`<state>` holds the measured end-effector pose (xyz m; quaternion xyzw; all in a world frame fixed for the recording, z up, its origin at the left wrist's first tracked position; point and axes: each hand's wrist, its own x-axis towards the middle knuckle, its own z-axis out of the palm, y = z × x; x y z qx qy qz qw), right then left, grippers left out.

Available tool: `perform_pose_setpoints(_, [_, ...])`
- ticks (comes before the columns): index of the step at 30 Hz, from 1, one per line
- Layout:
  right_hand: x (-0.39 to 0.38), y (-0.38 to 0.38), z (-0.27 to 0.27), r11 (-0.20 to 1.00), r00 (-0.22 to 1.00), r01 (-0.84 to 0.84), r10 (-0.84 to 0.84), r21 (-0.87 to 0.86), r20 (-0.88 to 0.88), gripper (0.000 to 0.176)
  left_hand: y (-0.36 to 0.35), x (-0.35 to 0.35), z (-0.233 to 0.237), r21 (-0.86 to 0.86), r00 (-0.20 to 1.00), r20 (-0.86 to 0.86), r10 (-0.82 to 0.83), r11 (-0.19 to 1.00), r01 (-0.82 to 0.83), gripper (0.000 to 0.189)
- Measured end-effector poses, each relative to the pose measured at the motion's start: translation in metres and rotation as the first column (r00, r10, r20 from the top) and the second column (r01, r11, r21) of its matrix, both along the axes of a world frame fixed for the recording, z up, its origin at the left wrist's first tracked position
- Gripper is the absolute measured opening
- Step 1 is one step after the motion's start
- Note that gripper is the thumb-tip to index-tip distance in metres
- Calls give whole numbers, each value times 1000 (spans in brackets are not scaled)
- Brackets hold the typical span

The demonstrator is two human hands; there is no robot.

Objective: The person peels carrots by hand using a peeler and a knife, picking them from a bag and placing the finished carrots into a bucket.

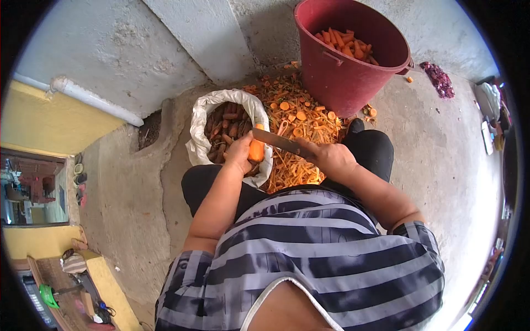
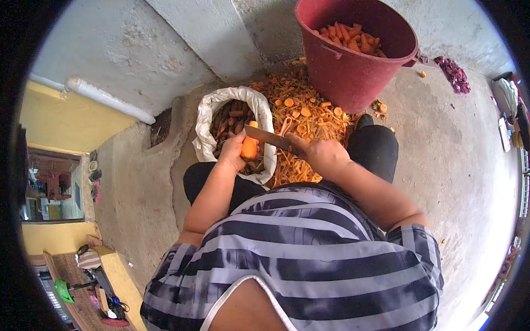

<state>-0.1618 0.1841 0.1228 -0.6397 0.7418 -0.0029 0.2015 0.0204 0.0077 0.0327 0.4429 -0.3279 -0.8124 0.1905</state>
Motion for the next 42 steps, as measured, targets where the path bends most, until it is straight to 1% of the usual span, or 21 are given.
perform_pose_setpoints(1, [1,-1,9,999,1000,0,0,39,-16,58,-4,0,10,3,1000,-17,12,1000,-12,29])
perform_pose_setpoints(2, [1,-2,7,1000,999,9,-9,-11,-31,58,-8,0,16,2,999,-32,21,1000,-21,30])
perform_pose_setpoints(3, [-1,-1,4,998,999,21,-24,-63,-46,57,-11,2,15,-28,999,-52,-17,999,15,31])
perform_pose_setpoints(4, [-2,0,1,993,997,36,-43,-116,-60,56,-12,2,15,-8,998,-63,-23,1000,23,31])
perform_pose_setpoints(6, [-4,-1,-2,995,998,49,-51,-92,-23,56,-11,0,18,34,996,-86,-40,998,43,31])
perform_pose_setpoints(9, [-3,-1,-1,999,1000,29,-30,-44,-6,55,-4,1,26,17,997,-4,-73,997,73,31])
perform_pose_setpoints(12, [-4,-1,-6,999,1000,24,-24,-34,6,56,-8,3,12,-30,991,-15,-132,991,131,34])
perform_pose_setpoints(14, [-4,-2,-7,999,999,32,-31,-13,33,58,-5,2,11,-92,994,15,-107,990,108,36])
perform_pose_setpoints(17, [-5,-4,-15,1000,999,0,-1,19,40,59,-1,-2,12,-184,995,59,-83,978,93,38])
perform_pose_setpoints(20, [-4,-5,-11,1000,994,-12,9,26,106,58,1,-6,7,-255,995,83,-59,964,79,38])
perform_pose_setpoints(21, [-4,-6,-11,1000,991,0,-4,31,131,59,1,-8,6,-275,995,87,-51,959,73,38])
perform_pose_setpoints(23, [-4,-6,-11,999,983,26,-32,40,180,61,4,-13,5,-312,997,73,23,950,1,36])
perform_pose_setpoints(24, [-4,-6,-15,999,972,38,-39,9,234,61,6,-16,5,-330,996,65,58,944,-34,35])
perform_pose_setpoints(26, [-5,-6,-27,996,940,66,-45,-52,338,62,6,-21,6,-406,989,120,83,913,-27,34])
perform_pose_setpoints(27, [-5,-6,-27,996,928,73,-50,-47,370,62,7,-23,8,-444,984,146,98,896,-23,33])
perform_pose_setpoints(30, [-4,-9,-27,995,893,93,-72,-27,444,61,10,-31,10,-515,975,129,183,853,-91,32])
perform_pose_setpoints(33, [-6,-13,-29,994,865,112,-98,1,492,62,12,-35,15,-500,974,129,185,861,-97,32])
perform_pose_setpoints(35, [-9,-14,-36,993,834,114,-104,14,542,62,8,-36,6,-545,971,143,191,834,-83,32])
perform_pose_setpoints(38, [-9,-17,-23,986,842,124,-162,108,515,62,12,-38,17,-579,962,187,199,813,-56,31])
perform_pose_setpoints(42, [-13,-16,-48,992,823,126,-113,15,557,60,13,-40,22,-578,949,245,198,816,-22,29])
